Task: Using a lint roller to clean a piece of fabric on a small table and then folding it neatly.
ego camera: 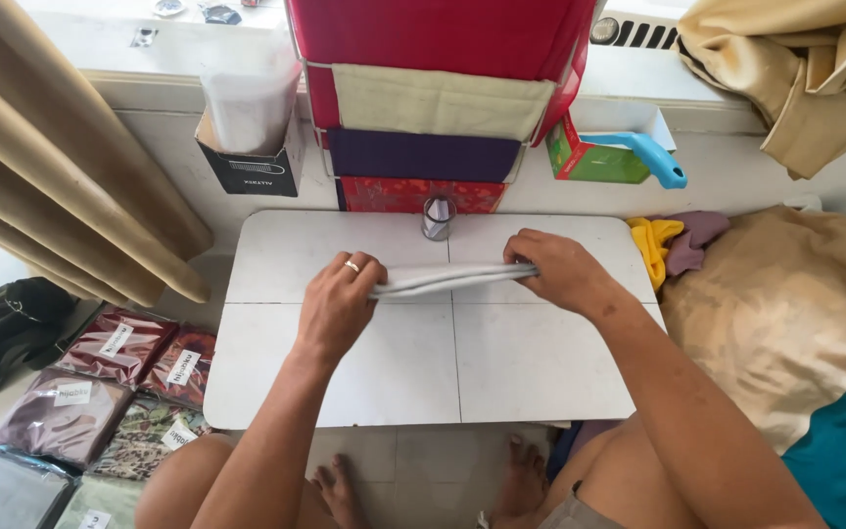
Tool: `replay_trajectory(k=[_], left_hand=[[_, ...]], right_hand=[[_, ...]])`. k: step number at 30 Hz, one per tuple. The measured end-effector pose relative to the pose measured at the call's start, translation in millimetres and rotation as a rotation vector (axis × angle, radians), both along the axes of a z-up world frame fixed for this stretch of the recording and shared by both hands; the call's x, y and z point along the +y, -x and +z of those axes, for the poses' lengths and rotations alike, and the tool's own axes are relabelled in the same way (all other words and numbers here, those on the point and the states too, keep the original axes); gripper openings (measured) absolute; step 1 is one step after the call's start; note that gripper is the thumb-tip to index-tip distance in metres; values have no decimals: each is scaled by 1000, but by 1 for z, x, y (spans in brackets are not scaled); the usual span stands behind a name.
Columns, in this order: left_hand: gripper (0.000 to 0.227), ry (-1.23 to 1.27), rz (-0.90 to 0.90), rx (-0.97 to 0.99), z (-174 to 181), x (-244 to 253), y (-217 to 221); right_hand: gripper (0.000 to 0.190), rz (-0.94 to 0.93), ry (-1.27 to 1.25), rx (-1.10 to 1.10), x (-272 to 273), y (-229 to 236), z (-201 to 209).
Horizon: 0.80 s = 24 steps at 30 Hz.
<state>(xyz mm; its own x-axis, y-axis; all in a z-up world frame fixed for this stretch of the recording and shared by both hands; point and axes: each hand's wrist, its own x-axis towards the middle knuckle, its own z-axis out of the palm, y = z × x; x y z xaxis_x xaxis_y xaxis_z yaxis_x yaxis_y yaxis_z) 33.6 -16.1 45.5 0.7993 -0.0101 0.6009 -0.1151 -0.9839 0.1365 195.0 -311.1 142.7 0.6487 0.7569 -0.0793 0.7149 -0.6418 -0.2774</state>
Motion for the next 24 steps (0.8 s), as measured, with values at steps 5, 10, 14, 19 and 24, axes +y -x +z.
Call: replay_trajectory(k=[5,10,14,19,24], left_hand=[[21,8,-58,641,-74,-25,12],[28,110,-164,1080,-26,-43,34],[19,48,-118,772,-44,-44,12],[50,-11,-47,859,-78,-34,10],[69,148,14,962,-126,-41,-11]], right_hand=[[29,112,260,69,-15,2,-81],[38,135,556,292,-43,4,-148],[30,38,472,185,-27,10,-116],[26,124,334,141,-2,17,-75],[28,104,-450,-335,-18,-7,15]])
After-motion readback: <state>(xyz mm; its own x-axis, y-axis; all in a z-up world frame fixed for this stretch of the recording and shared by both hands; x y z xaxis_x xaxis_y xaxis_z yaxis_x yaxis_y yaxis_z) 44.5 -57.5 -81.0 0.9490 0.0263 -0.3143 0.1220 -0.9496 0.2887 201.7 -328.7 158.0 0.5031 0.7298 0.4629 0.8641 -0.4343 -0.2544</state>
